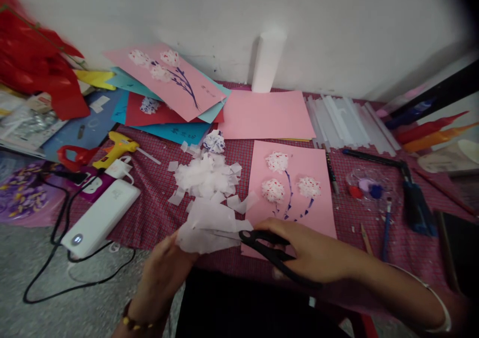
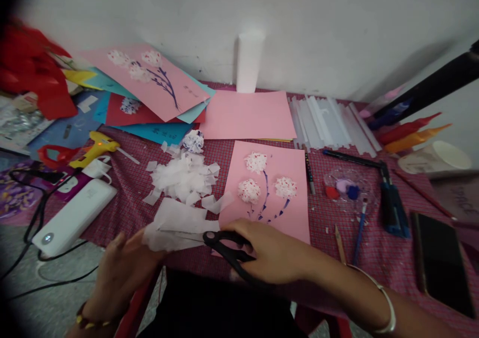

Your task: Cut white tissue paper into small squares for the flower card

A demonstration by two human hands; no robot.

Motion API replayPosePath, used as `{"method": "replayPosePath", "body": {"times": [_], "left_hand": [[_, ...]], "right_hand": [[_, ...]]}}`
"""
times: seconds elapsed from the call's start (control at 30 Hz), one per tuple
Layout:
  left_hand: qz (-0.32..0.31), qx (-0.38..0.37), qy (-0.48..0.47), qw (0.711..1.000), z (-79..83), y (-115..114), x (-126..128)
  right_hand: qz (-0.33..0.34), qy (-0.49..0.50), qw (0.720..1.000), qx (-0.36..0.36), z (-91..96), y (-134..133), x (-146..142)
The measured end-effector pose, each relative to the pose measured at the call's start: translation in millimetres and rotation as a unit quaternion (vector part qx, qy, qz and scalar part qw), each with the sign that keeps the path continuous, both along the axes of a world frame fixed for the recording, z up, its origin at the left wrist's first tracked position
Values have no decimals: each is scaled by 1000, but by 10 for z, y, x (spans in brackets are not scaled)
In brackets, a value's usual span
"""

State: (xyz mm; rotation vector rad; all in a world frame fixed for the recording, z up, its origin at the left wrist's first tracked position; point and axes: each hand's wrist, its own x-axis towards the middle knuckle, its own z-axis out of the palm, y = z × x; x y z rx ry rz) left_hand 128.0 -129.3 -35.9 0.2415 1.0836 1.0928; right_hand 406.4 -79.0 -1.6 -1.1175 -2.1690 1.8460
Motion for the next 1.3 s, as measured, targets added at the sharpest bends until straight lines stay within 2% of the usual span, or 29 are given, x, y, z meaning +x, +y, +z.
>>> {"method": "replayPosePath", "body": {"times": [0.07,0.17,0.3,0.43,0.6,0.9,1.1,1.3], "left_hand": [[-22,8,11,1000,-65,12,-101],[-78,2,45,996,-130,32,-111],[-111,-19,61,992,-87,78,3],[-88,10,116,989,-26,96,64],[-28,36,151,987,-34,68,83],[19,8,160,987,-13,100,197],[15,18,196,980,-102,54,164],[-1,33,210,977,-92,66,162]], "right_hand": [[5,-3,1000,13,10,-2,-4],[11,-5,1000,25,16,1,-14],[22,0,1000,0,12,15,9],[52,15,998,-42,-6,39,61],[56,28,996,-57,-30,65,62],[29,-3,998,-53,-35,43,37],[33,26,993,-108,-91,85,79],[25,19,995,-97,-108,77,107]]}}
